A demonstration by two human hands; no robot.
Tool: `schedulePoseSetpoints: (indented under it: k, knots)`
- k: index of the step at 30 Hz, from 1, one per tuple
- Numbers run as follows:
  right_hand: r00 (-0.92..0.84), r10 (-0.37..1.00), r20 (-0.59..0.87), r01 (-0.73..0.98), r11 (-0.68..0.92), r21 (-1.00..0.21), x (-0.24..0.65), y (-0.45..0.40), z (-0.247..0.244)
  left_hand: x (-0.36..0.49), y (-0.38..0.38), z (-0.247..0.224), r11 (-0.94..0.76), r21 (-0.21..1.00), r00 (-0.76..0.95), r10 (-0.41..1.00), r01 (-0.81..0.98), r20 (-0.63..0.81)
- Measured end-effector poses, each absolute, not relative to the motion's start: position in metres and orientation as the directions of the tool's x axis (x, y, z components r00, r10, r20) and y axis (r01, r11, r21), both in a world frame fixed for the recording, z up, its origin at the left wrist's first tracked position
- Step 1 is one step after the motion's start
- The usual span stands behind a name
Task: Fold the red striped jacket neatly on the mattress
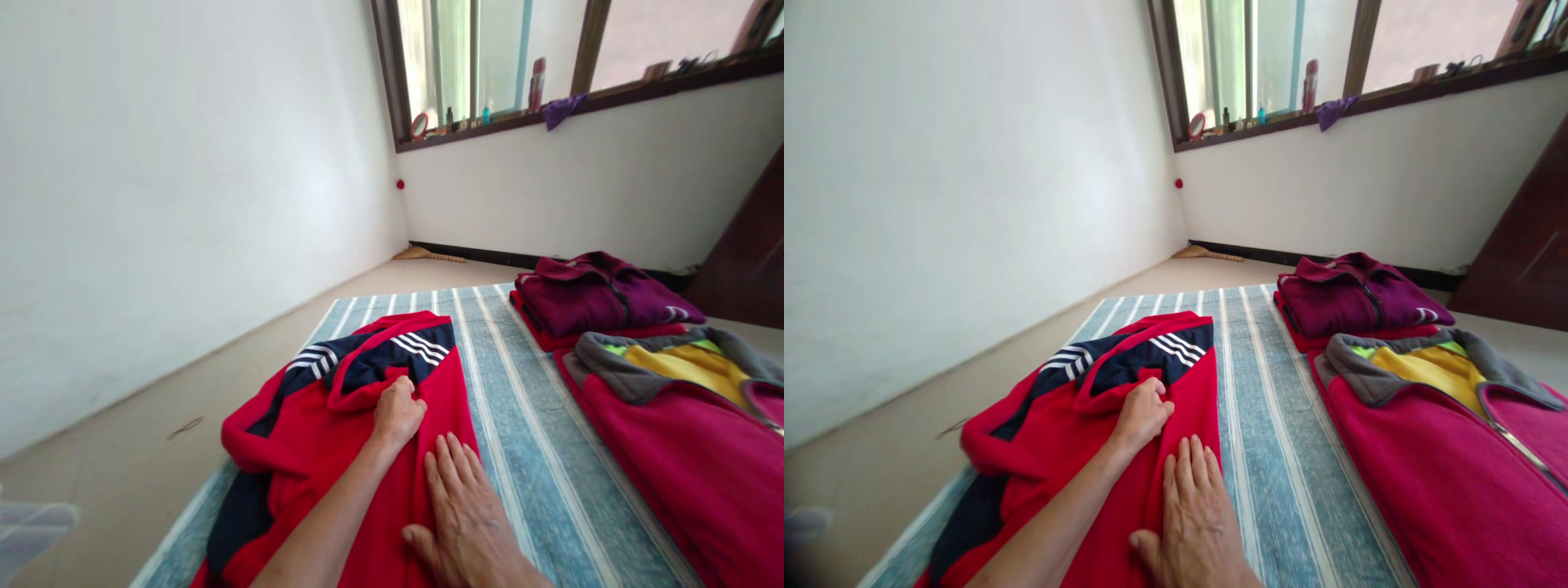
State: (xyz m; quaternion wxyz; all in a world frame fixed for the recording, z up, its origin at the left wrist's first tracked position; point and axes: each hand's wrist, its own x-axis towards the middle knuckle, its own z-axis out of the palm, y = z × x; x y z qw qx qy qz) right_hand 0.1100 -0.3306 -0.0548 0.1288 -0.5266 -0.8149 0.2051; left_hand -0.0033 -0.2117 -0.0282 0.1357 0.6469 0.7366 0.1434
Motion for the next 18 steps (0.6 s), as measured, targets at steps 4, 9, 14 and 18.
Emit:
schedulePoseSetpoints:
  k: [4,9,14,18]
  knots:
    - [-0.416,0.909,-0.025,0.802,0.354,-0.482,0.11,-0.33,-0.052,0.013,-0.217,-0.019,-0.066,0.083,0.053,0.986,0.994,0.157]
    - [-0.394,0.919,0.017,0.812,0.357,-0.462,0.111,-0.331,-0.057,0.033,-0.194,-0.033,-0.399,-0.008,0.39,0.89,0.917,0.235]
    - [-0.404,0.914,0.019,0.827,0.374,-0.42,0.109,-0.33,-0.059,0.037,-0.168,-0.055,-0.338,0.1,0.339,0.941,0.936,0.001]
    - [-0.398,0.916,0.055,0.83,0.385,-0.403,0.109,-0.331,-0.06,0.036,-0.165,-0.053,-0.313,0.2,0.328,0.944,0.928,-0.044]
